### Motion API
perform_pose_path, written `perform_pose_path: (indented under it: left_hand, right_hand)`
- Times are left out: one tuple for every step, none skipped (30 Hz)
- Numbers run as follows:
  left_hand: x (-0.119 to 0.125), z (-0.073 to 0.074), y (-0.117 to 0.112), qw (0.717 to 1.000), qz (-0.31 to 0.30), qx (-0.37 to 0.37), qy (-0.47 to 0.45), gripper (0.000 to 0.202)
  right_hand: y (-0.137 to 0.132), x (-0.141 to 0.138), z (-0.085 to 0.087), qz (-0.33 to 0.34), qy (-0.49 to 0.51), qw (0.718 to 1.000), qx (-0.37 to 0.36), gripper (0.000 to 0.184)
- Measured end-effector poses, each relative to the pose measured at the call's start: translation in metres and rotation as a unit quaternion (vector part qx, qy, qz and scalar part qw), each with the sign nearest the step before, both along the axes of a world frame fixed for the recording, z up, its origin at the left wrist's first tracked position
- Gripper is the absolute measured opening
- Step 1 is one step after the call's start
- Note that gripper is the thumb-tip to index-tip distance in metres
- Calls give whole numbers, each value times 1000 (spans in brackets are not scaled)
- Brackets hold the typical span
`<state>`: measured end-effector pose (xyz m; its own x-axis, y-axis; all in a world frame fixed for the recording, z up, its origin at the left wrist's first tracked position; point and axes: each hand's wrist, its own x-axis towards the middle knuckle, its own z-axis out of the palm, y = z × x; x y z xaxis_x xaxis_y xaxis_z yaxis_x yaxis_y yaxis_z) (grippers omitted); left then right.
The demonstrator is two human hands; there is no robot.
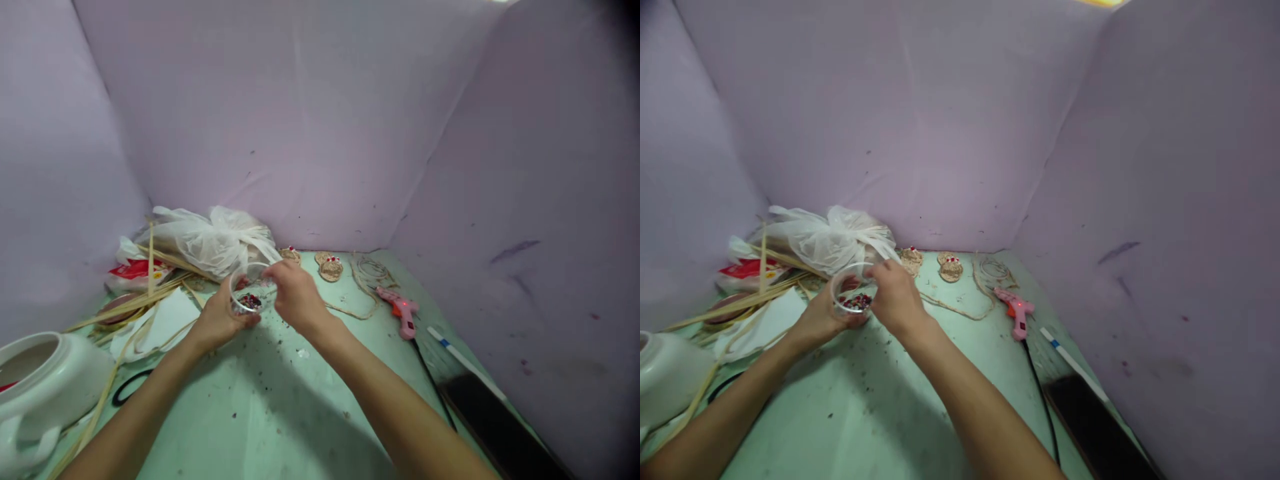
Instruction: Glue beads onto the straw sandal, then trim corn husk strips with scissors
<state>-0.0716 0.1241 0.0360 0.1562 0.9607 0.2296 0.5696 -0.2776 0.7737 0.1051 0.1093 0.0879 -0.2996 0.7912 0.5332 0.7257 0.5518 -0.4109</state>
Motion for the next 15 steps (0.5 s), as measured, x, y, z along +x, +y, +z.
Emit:
perform_pose_path:
  left_hand:
    - [0,1,0,1000,0,-1,2,73]
    - [0,1,0,1000,0,-2,1,72]
    - [0,1,1,1000,1,-4,-1,72]
    - [0,1,1,1000,2,-5,-5,72]
    - [0,1,2,1000,3,-7,-10,71]
    - [-1,1,2,1000,3,-9,-16,72]
    - [-1,0,2,1000,4,-12,-23,72]
    - [-1,0,2,999,5,-15,-28,72]
    - [-2,0,2,999,7,-17,-32,72]
    - [-2,0,3,999,10,-18,-34,71]
    - [-3,-1,3,999,11,-19,-36,70]
    - [-3,-1,3,999,13,-19,-37,70]
    - [-4,-1,4,999,14,-20,-39,69]
    - [-5,-1,4,999,15,-21,-41,70]
    - [-5,-1,4,999,17,-22,-44,71]
  right_hand:
    - [2,0,5,30,6,999,18,32]
    - [5,2,8,41,10,999,28,33]
    - [9,8,9,24,13,999,28,33]
    - [15,17,9,-11,19,1000,21,32]
    - [21,29,8,-57,25,998,3,31]
    - [29,45,8,-99,31,994,-15,29]
    - [38,62,8,-125,34,991,-25,28]
    - [49,81,9,-149,33,988,-39,27]
    - [60,99,9,-173,30,983,-54,27]
    - [72,115,10,-192,25,978,-71,27]
    - [84,129,10,-204,15,975,-89,27]
    - [95,140,9,-207,4,972,-109,25]
    - [105,148,7,-201,-7,971,-131,22]
    - [114,152,4,-190,-18,970,-150,21]
    - [121,153,0,-177,-26,969,-168,22]
